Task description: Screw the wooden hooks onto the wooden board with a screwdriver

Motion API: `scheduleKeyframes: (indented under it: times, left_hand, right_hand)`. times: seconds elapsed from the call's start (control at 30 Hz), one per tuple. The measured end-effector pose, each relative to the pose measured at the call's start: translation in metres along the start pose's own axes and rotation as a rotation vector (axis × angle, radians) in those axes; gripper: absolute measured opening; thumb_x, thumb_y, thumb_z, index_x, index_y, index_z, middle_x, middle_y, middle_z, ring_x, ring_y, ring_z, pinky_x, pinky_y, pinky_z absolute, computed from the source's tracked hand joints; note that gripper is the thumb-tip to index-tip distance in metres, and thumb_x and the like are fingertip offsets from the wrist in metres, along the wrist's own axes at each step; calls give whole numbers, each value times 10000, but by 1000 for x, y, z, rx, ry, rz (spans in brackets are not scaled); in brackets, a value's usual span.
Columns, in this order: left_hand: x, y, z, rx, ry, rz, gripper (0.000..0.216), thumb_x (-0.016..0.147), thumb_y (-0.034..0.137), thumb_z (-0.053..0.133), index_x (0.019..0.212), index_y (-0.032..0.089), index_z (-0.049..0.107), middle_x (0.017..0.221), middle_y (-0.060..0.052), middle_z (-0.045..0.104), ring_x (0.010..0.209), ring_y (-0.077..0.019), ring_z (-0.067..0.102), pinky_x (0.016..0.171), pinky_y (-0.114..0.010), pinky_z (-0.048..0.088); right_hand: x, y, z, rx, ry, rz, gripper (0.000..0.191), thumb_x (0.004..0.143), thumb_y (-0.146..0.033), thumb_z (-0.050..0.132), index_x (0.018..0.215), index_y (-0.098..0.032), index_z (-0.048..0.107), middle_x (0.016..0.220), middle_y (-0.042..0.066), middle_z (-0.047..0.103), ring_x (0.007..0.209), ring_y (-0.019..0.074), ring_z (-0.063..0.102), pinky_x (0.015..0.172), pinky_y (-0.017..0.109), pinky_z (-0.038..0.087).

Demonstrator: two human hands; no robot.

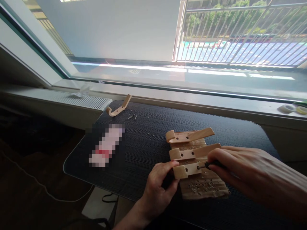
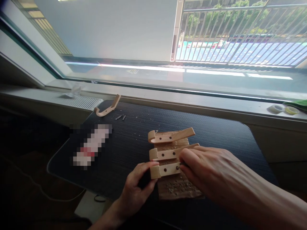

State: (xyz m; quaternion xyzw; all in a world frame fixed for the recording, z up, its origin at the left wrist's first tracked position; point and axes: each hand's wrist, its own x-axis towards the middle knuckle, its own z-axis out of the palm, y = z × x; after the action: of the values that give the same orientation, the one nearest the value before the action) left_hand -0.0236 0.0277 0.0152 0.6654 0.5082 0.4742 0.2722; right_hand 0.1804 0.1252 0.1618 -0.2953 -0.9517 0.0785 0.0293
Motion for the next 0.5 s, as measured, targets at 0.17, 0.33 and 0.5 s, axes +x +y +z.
scheduleKeyframes:
  times: [0.17, 0.33, 0.5]
  left_hand:
    - [2, 3, -1, 11, 6, 8, 460, 775, 97, 595, 1202, 237, 495, 1114, -52, 633, 997, -177, 600, 881, -319, 507]
    - [2, 3, -2, -2, 5, -4, 462, 780, 97, 591, 1208, 241, 491, 1106, -57, 634, 988, -177, 602, 875, -323, 512]
    - [0, 1, 0, -4, 7, 2, 463, 779, 98, 591, 1209, 235, 491, 1109, -56, 635, 995, -181, 601, 878, -324, 511]
  right_hand:
    - [2, 0, -1, 21, 25, -17, 162, 882, -233, 425, 722, -218, 440, 611, -8, 557, 503, 129, 535, 461, 246, 321]
    - [0, 2, 4, 39, 49, -5, 166, 887, -239, 426, 722, -221, 421, 593, -20, 543, 481, 121, 515, 457, 248, 308]
    - [-3, 4, 6, -15, 1, 34, 169, 906, -275, 411, 754, -213, 448, 594, -22, 544, 475, 118, 509, 458, 250, 303]
